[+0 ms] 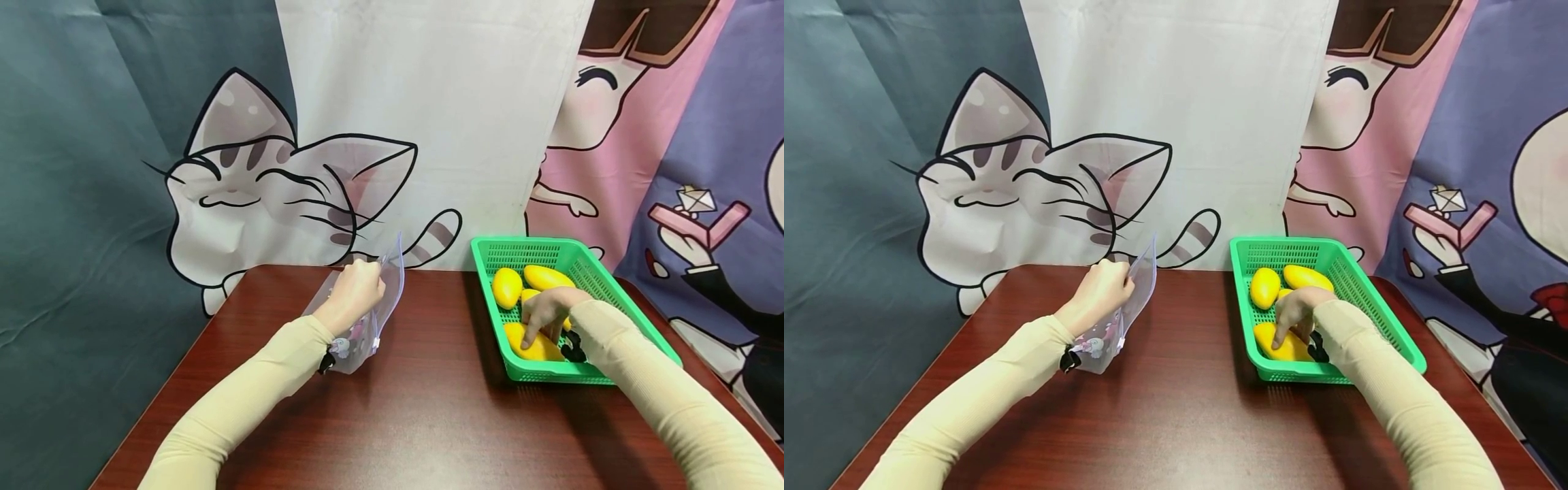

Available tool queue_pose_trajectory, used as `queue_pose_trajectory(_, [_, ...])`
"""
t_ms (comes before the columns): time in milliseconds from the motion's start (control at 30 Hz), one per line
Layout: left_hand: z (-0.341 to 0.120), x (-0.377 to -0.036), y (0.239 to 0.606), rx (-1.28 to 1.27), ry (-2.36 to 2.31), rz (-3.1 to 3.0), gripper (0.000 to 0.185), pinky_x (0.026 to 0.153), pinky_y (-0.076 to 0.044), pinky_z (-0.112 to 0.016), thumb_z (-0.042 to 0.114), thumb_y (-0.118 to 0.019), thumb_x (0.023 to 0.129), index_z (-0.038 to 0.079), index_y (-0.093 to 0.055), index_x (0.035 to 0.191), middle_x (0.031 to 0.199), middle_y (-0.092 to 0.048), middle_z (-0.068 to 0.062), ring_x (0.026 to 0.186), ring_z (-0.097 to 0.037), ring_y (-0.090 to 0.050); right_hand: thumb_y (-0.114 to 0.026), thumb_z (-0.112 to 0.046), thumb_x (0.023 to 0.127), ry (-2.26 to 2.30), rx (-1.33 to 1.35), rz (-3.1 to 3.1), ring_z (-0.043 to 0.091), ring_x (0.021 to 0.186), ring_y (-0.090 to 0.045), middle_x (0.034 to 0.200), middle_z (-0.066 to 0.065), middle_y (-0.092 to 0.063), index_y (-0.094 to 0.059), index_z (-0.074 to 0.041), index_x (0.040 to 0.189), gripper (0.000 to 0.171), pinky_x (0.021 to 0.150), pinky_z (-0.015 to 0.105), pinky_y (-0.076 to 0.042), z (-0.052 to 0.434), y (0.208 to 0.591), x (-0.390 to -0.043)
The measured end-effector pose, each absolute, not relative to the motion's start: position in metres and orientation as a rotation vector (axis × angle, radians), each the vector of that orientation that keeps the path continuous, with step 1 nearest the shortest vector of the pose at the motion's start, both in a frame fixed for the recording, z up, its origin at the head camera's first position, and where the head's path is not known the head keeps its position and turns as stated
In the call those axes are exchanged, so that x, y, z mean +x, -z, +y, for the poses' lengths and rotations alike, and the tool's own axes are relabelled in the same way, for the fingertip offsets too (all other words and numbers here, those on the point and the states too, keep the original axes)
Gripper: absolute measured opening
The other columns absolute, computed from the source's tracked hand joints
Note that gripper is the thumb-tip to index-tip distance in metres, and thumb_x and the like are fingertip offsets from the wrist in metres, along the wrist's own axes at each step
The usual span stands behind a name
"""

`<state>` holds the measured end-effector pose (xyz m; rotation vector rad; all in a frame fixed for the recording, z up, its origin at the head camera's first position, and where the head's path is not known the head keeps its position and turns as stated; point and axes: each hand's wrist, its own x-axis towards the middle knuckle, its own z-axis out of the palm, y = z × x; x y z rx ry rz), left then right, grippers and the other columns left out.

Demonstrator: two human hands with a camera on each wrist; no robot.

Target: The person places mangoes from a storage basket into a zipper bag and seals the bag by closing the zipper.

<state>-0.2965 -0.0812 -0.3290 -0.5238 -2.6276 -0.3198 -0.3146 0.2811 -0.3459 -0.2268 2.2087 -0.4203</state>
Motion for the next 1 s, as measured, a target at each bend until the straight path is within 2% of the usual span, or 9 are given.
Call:
queue_pose_trajectory(167, [-0.081, -0.297, 0.329, -0.524, 0.329, -2.625, 0.021, 0.053, -0.051, -0.044, 0.006, -0.058, 0.079, 0.007, -0.053, 0.059, 0.068, -0.065, -0.018, 0.063, -0.034, -0.066, -0.075, -0.027, 0.08, 0.403, -0.245, 2.243, 0.025, 0.083, -0.067, 0.089, 0.012, -0.064, -0.058, -0.002, 0.093, 0.033, 0.076, 0.041, -0.056, 0.281, 0.344, -0.315])
queue_pose_trajectory(267, [-0.082, -0.297, 0.329, -0.522, 0.331, -2.624, 0.02, 0.053, -0.051, -0.044, 0.006, -0.058, 0.079, 0.006, -0.054, 0.06, 0.068, -0.065, -0.018, 0.063, -0.035, -0.066, -0.075, -0.026, 0.08, 0.418, -0.247, 2.249, 0.026, 0.084, -0.067, 0.094, 0.013, -0.062, -0.057, 0.0, 0.097, 0.036, 0.076, 0.041, -0.056, 0.282, 0.342, -0.316])
queue_pose_trajectory(400, [-0.082, -0.297, 0.33, -0.523, 0.331, -2.621, 0.018, 0.053, -0.051, -0.045, 0.006, -0.058, 0.079, 0.006, -0.055, 0.061, 0.069, -0.065, -0.019, 0.064, -0.036, -0.066, -0.077, -0.028, 0.078, 0.437, -0.249, 2.271, 0.027, 0.088, -0.065, 0.103, 0.015, -0.057, -0.054, 0.004, 0.108, 0.049, 0.076, 0.04, -0.056, 0.284, 0.339, -0.317])
queue_pose_trajectory(633, [-0.083, -0.298, 0.331, -0.532, 0.331, -2.626, 0.023, 0.052, -0.051, -0.043, 0.006, -0.058, 0.079, 0.008, -0.051, 0.058, 0.065, -0.063, -0.016, 0.062, -0.033, -0.066, -0.079, -0.029, 0.075, 0.484, -0.274, 2.296, 0.034, 0.1, -0.061, 0.13, 0.029, -0.043, -0.039, 0.013, 0.131, 0.081, 0.078, 0.041, -0.056, 0.288, 0.331, -0.319])
queue_pose_trajectory(767, [-0.083, -0.297, 0.33, -0.535, 0.338, -2.628, 0.024, 0.051, -0.051, -0.042, 0.005, -0.057, 0.08, 0.008, -0.05, 0.057, 0.064, -0.062, -0.016, 0.06, -0.031, -0.065, -0.079, -0.03, 0.075, 0.491, -0.304, 2.325, 0.031, 0.098, -0.062, 0.13, 0.031, -0.045, -0.038, 0.014, 0.131, 0.083, 0.077, 0.039, -0.056, 0.288, 0.326, -0.319])
queue_pose_trajectory(1000, [-0.084, -0.297, 0.329, -0.536, 0.334, -2.615, 0.021, 0.047, -0.048, -0.04, 0.004, -0.056, 0.078, 0.008, -0.052, 0.058, 0.063, -0.061, -0.015, 0.057, -0.03, -0.064, -0.079, -0.031, 0.074, 0.483, -0.351, 2.381, 0.023, 0.092, -0.063, 0.115, 0.02, -0.056, -0.046, 0.012, 0.125, 0.074, 0.076, 0.036, -0.056, 0.285, 0.318, -0.32])
